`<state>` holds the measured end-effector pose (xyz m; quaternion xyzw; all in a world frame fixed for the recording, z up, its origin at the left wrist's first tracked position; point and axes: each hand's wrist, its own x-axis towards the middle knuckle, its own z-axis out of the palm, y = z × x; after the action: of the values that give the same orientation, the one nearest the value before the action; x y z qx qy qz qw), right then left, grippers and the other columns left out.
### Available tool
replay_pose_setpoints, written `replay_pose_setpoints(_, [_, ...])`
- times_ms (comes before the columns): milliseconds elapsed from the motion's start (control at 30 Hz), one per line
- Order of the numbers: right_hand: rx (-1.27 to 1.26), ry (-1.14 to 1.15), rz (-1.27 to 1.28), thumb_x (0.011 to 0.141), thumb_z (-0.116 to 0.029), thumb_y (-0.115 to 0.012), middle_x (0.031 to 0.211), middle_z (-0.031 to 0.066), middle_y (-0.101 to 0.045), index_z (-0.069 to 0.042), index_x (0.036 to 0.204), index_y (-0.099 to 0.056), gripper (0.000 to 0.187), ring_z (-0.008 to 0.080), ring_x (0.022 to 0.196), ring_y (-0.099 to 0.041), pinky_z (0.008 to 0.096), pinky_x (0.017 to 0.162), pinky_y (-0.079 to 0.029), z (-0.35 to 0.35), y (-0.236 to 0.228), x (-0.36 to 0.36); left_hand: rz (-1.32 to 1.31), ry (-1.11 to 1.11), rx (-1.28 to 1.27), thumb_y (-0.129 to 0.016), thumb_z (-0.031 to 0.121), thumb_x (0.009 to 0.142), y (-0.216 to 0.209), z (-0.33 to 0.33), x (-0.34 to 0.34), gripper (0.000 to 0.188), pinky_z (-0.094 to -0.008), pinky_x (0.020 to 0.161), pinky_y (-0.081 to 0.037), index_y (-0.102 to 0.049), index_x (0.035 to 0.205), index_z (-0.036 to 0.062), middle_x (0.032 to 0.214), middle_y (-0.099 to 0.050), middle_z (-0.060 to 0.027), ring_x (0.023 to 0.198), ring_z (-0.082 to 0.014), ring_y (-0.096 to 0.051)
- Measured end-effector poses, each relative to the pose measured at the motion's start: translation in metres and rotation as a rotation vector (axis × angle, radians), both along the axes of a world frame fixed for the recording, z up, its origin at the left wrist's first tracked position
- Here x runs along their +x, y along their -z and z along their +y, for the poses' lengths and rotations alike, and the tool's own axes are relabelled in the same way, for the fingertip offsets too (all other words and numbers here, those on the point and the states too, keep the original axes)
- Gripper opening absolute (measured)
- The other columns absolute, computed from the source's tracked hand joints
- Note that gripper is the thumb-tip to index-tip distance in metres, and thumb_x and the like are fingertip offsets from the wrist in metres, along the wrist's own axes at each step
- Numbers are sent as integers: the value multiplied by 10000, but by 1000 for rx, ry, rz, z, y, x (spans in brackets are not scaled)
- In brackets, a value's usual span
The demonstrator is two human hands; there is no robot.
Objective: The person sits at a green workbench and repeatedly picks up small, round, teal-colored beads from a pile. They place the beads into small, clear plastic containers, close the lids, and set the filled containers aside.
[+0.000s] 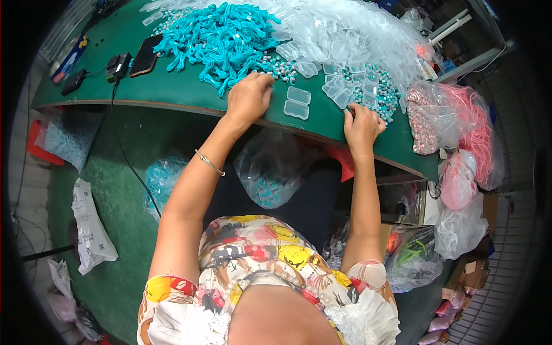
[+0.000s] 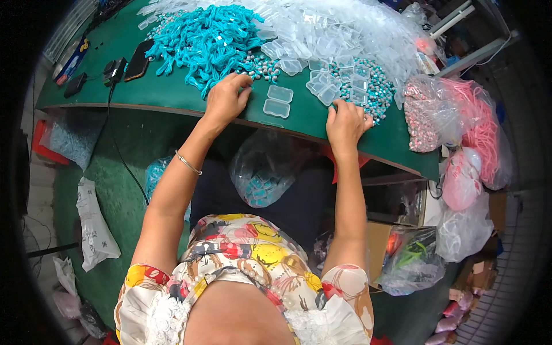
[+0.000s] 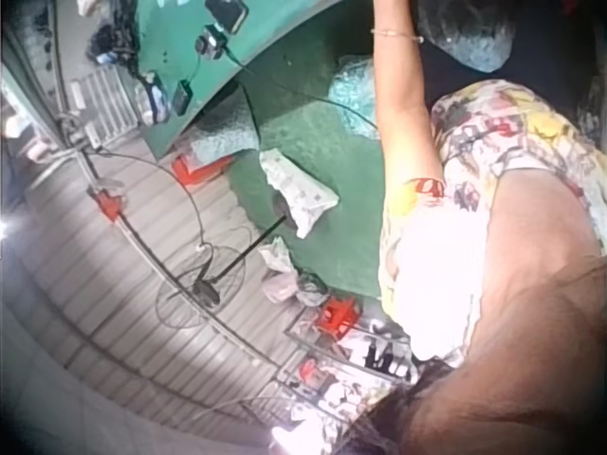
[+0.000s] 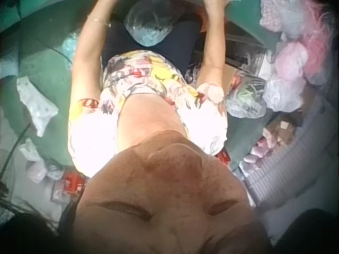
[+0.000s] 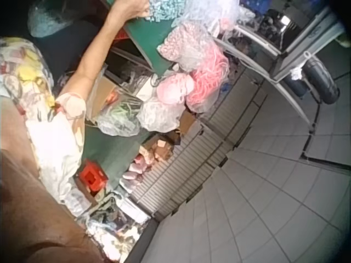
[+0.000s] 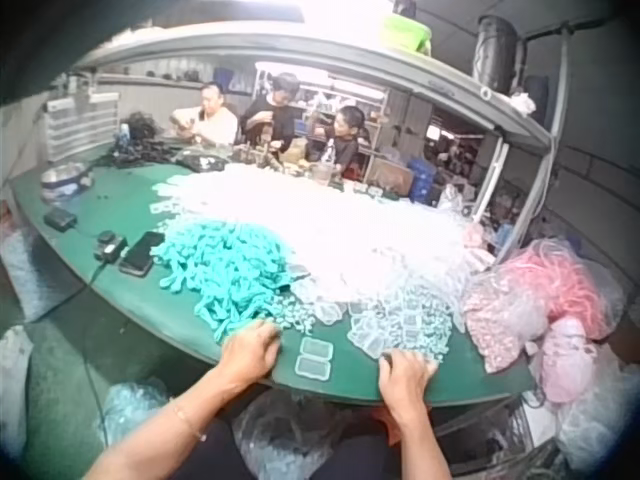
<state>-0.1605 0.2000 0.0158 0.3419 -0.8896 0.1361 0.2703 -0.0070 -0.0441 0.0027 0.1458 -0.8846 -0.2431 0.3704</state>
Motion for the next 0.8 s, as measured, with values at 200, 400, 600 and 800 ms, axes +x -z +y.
replay_pose_setpoints(200, [24,-10,-101,761,-156,-732,895,25,-697,-147,889,-710,131,230,929,-622,486,925,-339,-6,-1,-9,-65,186,349,-713,102,808,-7,21,6,174,-348,678,-519,-690,963,25,866,-672,-124,738,-231,-651])
replay_pose_setpoints(400, [-290,-407,-512,744,-135,-727,861,14,-683,-137,868,-693,129,211,887,-633,417,913,-364,-27,-8,31,-158,187,311,-714,145,798,-9,29,1,182,-399,734,-519,-704,958,58,914,-675,-113,819,-291,-660])
replay_pose_setpoints(600, [-97,-530,-329,794,-158,-718,865,4,-671,-136,899,-711,108,225,898,-619,423,886,-366,-58,1,40,-244,116,174,-720,202,792,-12,38,-2,150,-450,760,-515,-710,885,85,876,-640,-99,873,-326,-652])
replay_pose_setpoints(800, [-3,-598,-509,813,-151,-714,869,33,-678,-116,902,-723,95,241,865,-633,411,838,-429,-62,-7,27,-178,68,205,-714,212,807,-5,47,-2,168,-456,749,-514,-710,885,64,877,-640,-121,868,-343,-649])
